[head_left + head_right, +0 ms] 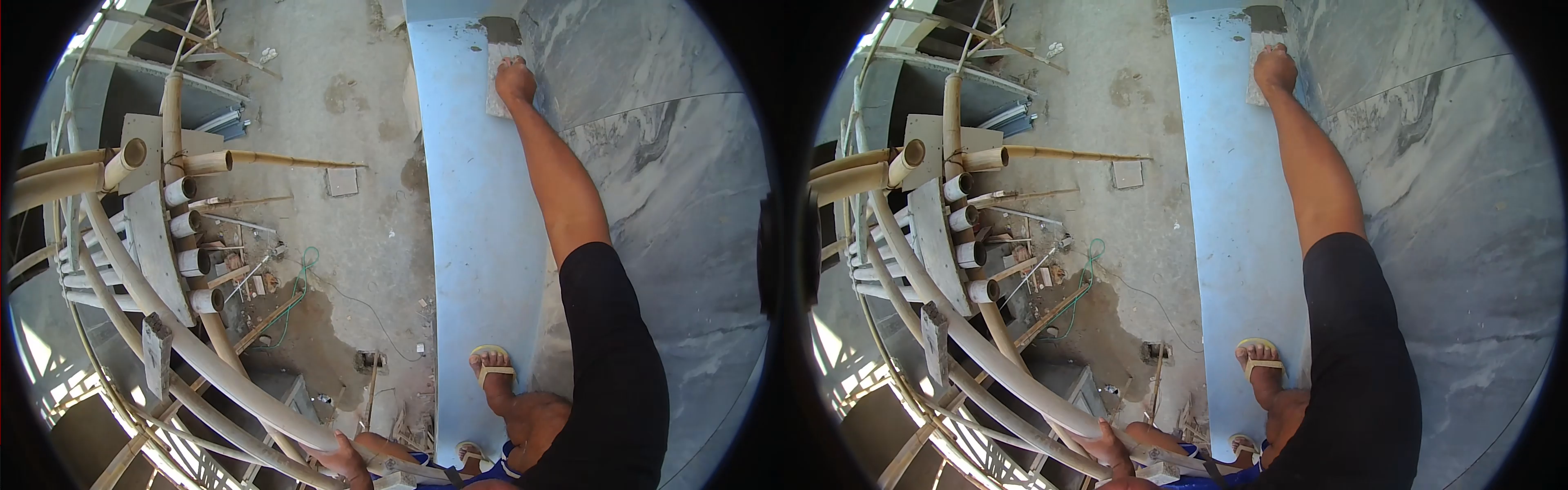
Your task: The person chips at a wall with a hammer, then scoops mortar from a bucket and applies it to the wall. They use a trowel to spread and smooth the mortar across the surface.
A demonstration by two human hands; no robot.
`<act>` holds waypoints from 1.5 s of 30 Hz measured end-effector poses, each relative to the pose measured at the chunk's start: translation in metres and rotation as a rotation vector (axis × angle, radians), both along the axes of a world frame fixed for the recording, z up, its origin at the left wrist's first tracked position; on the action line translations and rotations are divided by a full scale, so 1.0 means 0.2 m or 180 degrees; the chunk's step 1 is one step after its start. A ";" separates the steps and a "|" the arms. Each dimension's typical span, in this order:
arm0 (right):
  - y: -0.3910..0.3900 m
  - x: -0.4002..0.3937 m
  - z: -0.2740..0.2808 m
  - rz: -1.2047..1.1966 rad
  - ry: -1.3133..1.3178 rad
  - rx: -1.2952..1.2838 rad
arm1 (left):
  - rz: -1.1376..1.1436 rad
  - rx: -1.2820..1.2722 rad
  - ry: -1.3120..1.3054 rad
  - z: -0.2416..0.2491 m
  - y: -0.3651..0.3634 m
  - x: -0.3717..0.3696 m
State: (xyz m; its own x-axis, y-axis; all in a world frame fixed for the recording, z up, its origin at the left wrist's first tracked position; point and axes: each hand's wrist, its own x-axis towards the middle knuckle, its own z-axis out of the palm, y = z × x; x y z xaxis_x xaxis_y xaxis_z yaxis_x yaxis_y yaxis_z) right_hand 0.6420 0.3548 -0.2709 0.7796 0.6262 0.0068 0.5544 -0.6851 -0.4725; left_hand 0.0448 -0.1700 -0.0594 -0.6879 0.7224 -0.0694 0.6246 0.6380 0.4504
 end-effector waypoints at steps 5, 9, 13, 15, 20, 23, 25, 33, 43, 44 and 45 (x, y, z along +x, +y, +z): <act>-0.22 -0.14 -0.03 0.0431 -0.0109 -0.0059 | 0.0049 -0.0056 0.0070 0.02 0.03 0.02; -0.19 -0.04 -0.05 0.0161 -0.0214 0.0199 | -0.0073 -0.0072 0.0174 0.02 0.03 0.03; -0.03 -0.01 -0.04 0.0052 -0.0140 0.0153 | -0.0013 0.0081 -0.0081 -0.01 0.00 -0.01; -0.07 -0.04 -0.06 0.0053 -0.0081 0.0130 | -0.0014 0.0009 -0.0037 -0.04 -0.08 -0.08; -0.26 -0.02 -0.09 0.0383 -0.0509 0.0314 | 0.0022 -0.0223 0.0066 -0.01 -0.05 -0.04; -0.12 0.03 -0.03 0.0206 -0.0347 0.0152 | 0.0033 -0.0219 0.0029 0.00 -0.04 -0.06; -0.07 0.00 0.01 0.0109 -0.0184 0.0169 | 0.0038 -0.0074 -0.0008 -0.02 -0.03 -0.04; -0.20 -0.01 -0.04 0.0223 -0.0296 0.0151 | -0.0053 -0.0148 0.0152 -0.04 -0.05 -0.05; -0.45 -0.12 -0.04 0.0297 -0.0235 0.0380 | -0.0015 0.0041 -0.0082 0.01 0.01 0.01; -0.47 -0.14 -0.03 0.0297 -0.0224 0.0373 | -0.0059 0.0015 -0.0046 0.01 0.01 0.00; -0.49 -0.15 -0.02 0.0205 -0.0180 0.0296 | -0.0069 0.0007 -0.0042 0.01 0.01 -0.01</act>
State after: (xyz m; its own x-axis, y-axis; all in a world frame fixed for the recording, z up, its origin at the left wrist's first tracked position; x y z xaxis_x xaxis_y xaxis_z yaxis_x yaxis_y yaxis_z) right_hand 0.6118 0.2573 -0.2740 0.7345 0.6696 0.1100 0.6234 -0.6018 -0.4991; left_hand 0.0434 -0.1688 -0.0575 -0.6711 0.7374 -0.0768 0.6323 0.6234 0.4600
